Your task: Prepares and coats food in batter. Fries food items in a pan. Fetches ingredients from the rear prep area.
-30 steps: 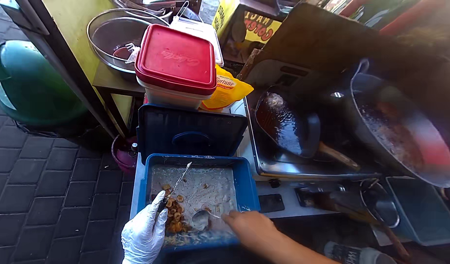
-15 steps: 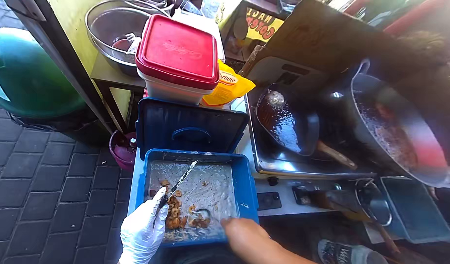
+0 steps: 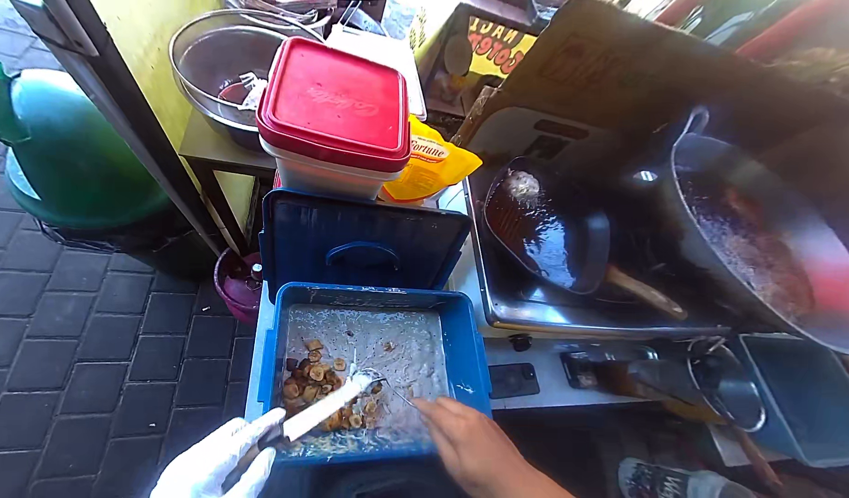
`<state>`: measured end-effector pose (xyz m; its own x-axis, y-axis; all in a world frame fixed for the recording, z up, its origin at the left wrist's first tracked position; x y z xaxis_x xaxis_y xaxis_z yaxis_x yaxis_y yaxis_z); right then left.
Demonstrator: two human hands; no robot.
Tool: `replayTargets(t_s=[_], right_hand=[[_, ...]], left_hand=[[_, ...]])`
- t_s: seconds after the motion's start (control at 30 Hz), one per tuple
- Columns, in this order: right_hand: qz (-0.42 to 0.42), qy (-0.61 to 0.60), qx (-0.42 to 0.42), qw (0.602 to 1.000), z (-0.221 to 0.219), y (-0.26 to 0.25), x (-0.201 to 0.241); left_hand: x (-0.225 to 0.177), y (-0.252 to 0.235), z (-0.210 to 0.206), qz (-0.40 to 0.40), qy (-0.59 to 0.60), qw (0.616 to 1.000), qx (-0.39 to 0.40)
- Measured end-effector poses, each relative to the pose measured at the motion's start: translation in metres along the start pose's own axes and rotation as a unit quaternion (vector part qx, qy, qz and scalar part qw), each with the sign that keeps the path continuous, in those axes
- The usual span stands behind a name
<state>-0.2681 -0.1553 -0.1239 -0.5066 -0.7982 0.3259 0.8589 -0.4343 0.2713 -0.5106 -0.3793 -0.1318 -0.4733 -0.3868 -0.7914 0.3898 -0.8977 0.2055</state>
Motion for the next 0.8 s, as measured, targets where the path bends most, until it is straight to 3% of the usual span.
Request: replayTargets(t_s=[0.1,0.33,0.43,0.6,0.8], right_hand=[[-0.026,-0.002,0.077,0.997,-0.020,-0.002,0.002],[-0.031,0.002,0.150,0.988,-0.041,-0.001,0.007],[-0.004,0.043,0.115,0.992,-0.040,0.000,0.010],[0.007,0.093,0.048,0.994,-0.031,-0.009,0.010],[-0.123,0.124,0.232,0.957,-0.025,-0.037,0.014]], left_hand=[[-0.007,0.012,-0.010,0.063,-0.079,0.989,0.110],[-0.019,0.015,-0.038,0.188,-0.168,0.956,0.147],[-0.031,0.016,-0.051,0.239,-0.198,0.934,0.178],[-0.044,0.006,-0.052,0.247,-0.244,0.911,0.224],[-0.061,0.004,-0.039,0.225,-0.297,0.901,0.223]])
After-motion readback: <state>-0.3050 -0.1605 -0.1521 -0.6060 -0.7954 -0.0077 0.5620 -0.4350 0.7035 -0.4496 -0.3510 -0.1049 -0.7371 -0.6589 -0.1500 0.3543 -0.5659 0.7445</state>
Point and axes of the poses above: each hand's wrist, its own y-axis away from the middle knuckle, its own z-axis out of the back of the hand, x = y × z, the point moved 8 cm from there along -y, towards the middle knuckle, and after that the axes turned 5 degrees about y, right-handed, at the moved point
